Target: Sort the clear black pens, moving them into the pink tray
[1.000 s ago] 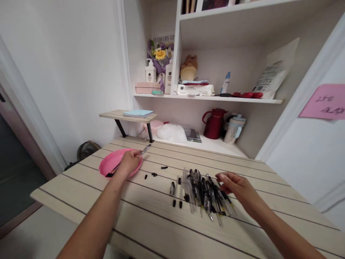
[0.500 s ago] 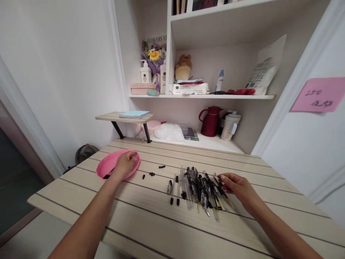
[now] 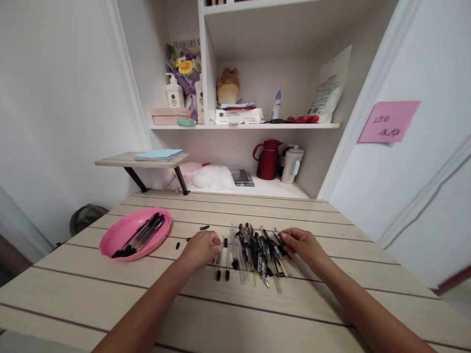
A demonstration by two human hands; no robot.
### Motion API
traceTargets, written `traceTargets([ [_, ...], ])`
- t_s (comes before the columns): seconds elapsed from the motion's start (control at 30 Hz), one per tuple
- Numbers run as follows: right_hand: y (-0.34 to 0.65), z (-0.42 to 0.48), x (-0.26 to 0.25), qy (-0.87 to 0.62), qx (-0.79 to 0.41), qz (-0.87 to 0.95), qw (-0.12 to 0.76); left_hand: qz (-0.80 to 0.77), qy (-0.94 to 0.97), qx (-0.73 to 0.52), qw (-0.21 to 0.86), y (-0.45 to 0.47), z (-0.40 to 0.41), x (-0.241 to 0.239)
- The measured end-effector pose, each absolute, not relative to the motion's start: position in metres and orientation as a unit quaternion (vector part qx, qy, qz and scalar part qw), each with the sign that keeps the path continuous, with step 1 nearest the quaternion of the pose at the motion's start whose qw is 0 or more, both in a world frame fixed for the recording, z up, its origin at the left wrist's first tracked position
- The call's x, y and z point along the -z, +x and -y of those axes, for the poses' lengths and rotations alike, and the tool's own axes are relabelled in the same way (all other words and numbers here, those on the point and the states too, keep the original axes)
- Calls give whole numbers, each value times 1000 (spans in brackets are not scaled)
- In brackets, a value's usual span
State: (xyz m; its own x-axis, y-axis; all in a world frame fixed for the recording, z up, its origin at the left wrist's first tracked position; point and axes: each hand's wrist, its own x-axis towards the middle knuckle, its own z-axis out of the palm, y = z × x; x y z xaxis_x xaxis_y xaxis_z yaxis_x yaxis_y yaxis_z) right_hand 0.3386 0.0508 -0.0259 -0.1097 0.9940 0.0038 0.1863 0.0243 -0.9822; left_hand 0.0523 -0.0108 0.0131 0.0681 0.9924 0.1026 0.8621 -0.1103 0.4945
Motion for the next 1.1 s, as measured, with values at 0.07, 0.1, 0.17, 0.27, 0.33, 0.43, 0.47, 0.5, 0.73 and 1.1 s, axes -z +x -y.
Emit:
traceTargets([
  [0.07, 339, -51, 26, -513, -475, 571, 430, -656, 715, -193, 143, 59, 9, -13],
  [0.1, 339, -51, 26, -514, -476, 571, 429, -662, 713, -184, 136, 62, 8, -13],
  [0.17, 340, -51, 26, -512, -475, 572, 429, -674, 708, -173, 126, 66, 6, -13],
  [0.27, 340, -52, 26, -509, -475, 571, 435, -688, 702, -149, 106, 69, 4, -11],
  [0.33, 340, -52, 25, -510, -475, 567, 439, -687, 709, -136, 83, 72, 2, -11],
  [0.43, 344, -54, 23, -516, -465, 565, 445, -662, 736, -136, 40, 74, 0, -15],
  [0.47, 346, -56, 23, -520, -459, 567, 446, -658, 741, -131, 31, 74, 0, -17],
  [0.5, 347, -57, 24, -525, -452, 568, 445, -662, 740, -120, 25, 74, -1, -19],
  [0.73, 356, -65, 32, -591, -324, 638, 373, -712, 699, -56, 44, 78, -8, -21],
  [1.1, 351, -43, 10, -666, -139, 724, 116, -710, 661, -182, 163, 68, -16, -19],
])
